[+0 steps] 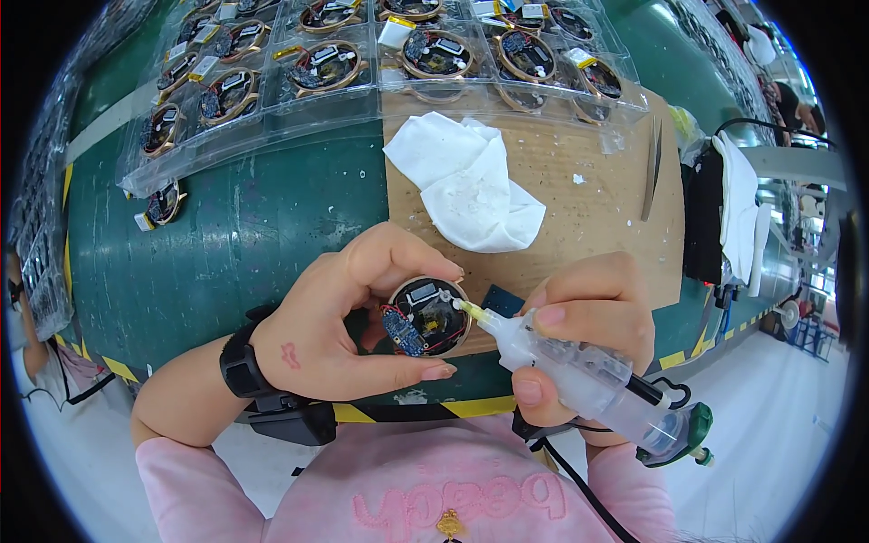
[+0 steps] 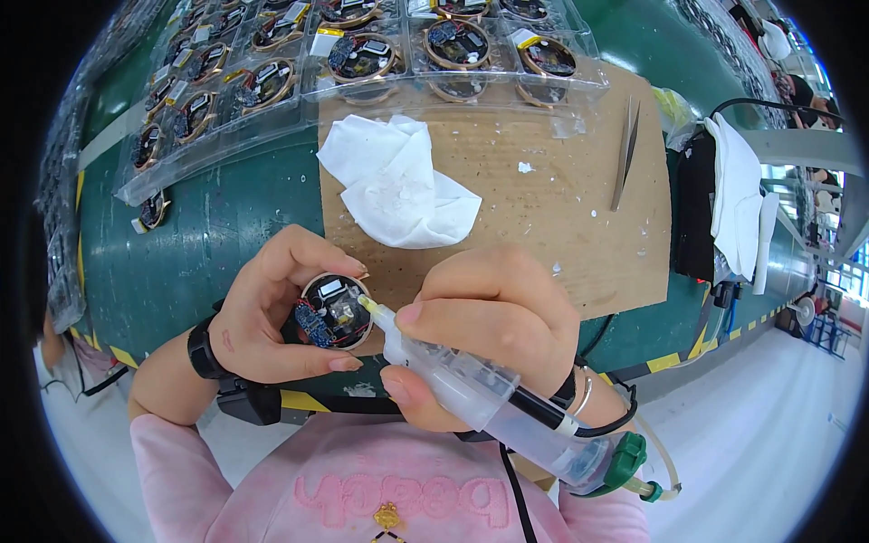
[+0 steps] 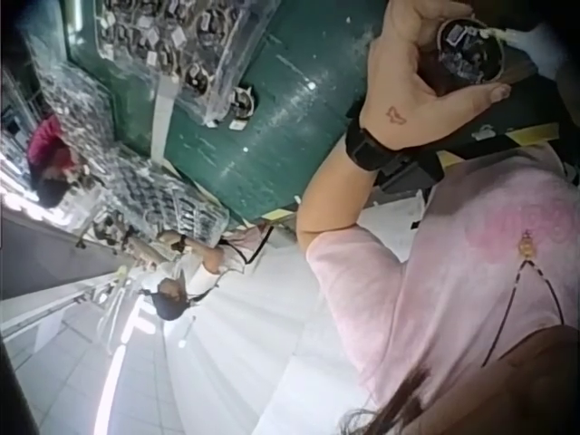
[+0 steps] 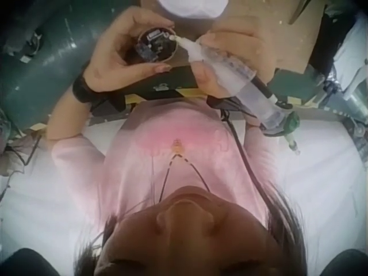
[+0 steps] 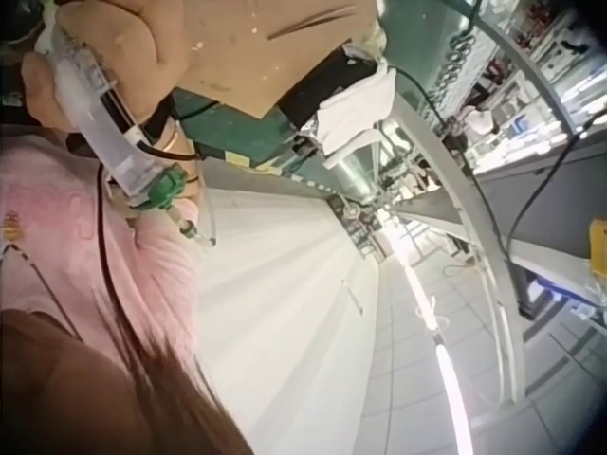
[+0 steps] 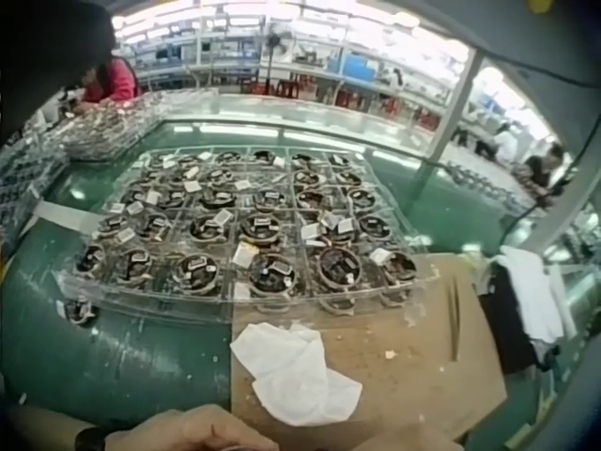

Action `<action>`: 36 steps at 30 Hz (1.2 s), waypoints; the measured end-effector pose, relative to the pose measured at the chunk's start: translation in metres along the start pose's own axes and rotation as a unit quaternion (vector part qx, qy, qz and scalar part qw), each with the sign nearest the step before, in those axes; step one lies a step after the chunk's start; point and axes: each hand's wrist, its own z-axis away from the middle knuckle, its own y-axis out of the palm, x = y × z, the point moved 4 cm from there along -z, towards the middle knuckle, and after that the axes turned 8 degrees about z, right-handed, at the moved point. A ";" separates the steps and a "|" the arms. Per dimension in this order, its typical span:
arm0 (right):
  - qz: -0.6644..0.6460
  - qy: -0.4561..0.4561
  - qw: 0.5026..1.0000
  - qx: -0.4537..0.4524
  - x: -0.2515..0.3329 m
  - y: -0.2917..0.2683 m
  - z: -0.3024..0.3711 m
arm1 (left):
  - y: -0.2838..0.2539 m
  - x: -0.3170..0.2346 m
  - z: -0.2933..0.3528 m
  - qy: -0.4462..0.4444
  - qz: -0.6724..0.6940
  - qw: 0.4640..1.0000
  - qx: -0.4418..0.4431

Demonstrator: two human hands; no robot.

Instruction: The person picks up a watch component from a tray, applies a substance to its internal parts using a syringe, and places it back into the tray, repeating the process for a second component.

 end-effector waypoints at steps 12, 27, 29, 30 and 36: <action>-0.034 -0.004 0.999 -0.028 0.004 -0.001 -0.003 | 0.000 0.001 0.001 0.020 -0.056 0.998 -0.011; -0.062 -0.003 0.997 -0.046 0.004 -0.003 -0.004 | 0.000 0.000 0.000 0.017 -0.046 0.999 -0.004; -0.062 -0.004 0.997 -0.047 0.004 -0.003 -0.004 | 0.000 0.000 0.001 0.016 -0.047 0.999 -0.004; -0.062 -0.005 0.997 -0.047 0.004 -0.003 -0.004 | 0.000 0.000 0.001 0.010 -0.045 0.999 -0.004; -0.058 -0.004 0.997 -0.044 0.004 -0.003 -0.004 | 0.000 -0.001 0.000 0.022 -0.054 0.998 -0.003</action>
